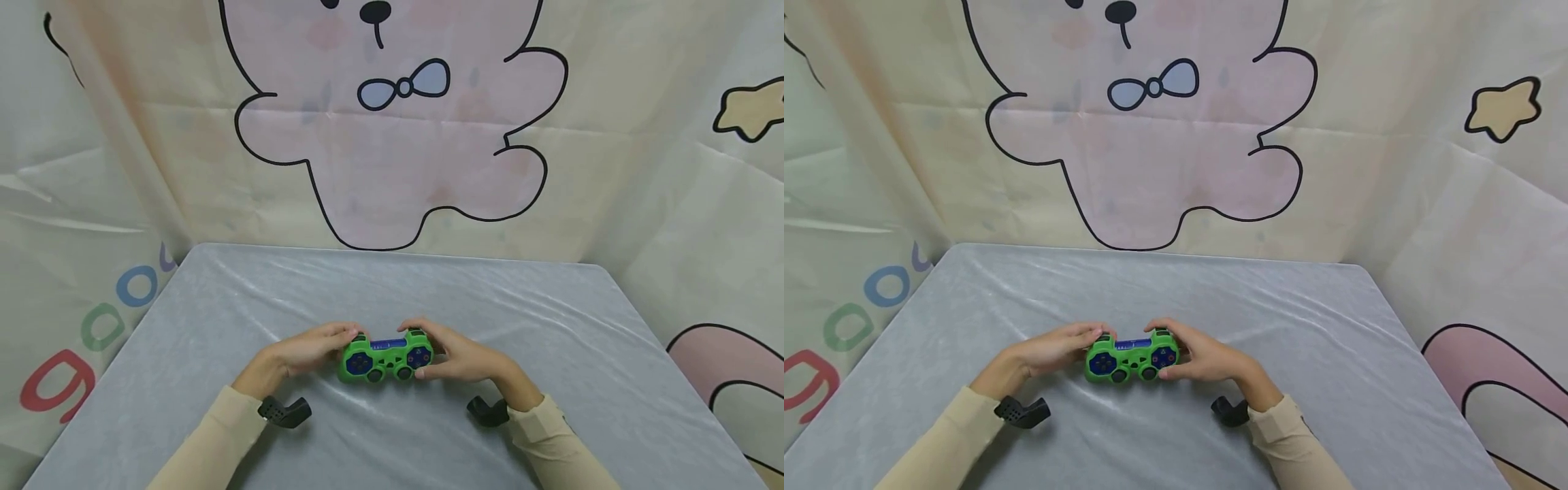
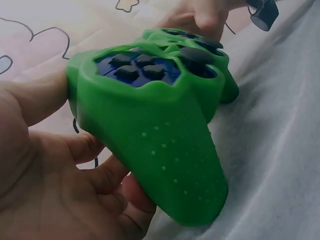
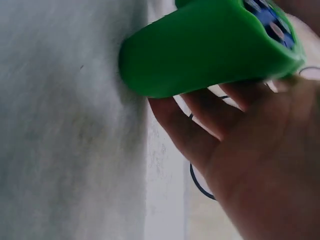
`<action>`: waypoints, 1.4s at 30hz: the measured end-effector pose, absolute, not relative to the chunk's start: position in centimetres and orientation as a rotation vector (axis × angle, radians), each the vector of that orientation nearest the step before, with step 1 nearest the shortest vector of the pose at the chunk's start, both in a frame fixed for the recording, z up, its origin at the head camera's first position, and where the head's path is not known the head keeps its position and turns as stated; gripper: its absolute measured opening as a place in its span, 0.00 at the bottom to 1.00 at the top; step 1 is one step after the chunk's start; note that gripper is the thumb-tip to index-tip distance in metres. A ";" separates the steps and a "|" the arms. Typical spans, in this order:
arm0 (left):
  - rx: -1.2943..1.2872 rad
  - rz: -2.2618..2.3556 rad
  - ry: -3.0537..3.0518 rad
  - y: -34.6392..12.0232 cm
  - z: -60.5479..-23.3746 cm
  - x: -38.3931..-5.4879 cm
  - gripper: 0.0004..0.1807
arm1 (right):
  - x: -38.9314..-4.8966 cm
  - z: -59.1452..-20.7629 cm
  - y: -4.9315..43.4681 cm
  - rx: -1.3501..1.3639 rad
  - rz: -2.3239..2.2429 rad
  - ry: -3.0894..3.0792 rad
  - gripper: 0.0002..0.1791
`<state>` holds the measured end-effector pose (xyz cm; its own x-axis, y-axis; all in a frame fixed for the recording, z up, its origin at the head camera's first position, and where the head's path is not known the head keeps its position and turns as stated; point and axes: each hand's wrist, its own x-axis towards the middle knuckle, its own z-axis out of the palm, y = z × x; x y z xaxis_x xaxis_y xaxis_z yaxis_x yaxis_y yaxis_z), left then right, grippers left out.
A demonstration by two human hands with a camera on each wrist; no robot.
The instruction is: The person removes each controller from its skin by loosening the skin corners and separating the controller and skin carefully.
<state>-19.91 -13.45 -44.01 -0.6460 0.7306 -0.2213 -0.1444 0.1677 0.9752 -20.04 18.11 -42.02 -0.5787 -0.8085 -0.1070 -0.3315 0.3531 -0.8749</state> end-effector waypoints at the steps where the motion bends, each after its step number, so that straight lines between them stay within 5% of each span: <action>1: 0.562 1.562 1.735 -13.5 -44.0 -19.9 0.24 | -20.2 -42.2 18.2 -1.001 -1.184 2.046 0.36; 7: 0.579 1.562 1.713 -13.5 -44.1 -19.7 0.21 | -20.7 -42.6 18.8 -0.986 -1.220 1.995 0.25; 28: 0.643 1.713 1.536 -13.0 -44.7 -19.5 0.18 | -20.8 -42.5 18.9 -1.056 -1.246 1.906 0.24; 38: 0.575 1.814 1.613 -12.9 -44.2 -19.5 0.03 | -21.0 -42.2 18.7 -1.029 -1.229 1.956 0.25; 42: 0.544 1.730 1.770 -12.7 -43.7 -19.7 0.08 | -20.8 -42.1 18.7 -0.998 -1.215 2.029 0.25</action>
<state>-19.70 -12.73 -43.66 -0.7372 0.6627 -0.1316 -0.1163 0.0674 0.9909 -20.82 18.75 -42.08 -0.5617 -0.8223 -0.0910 -0.3079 0.3099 -0.8995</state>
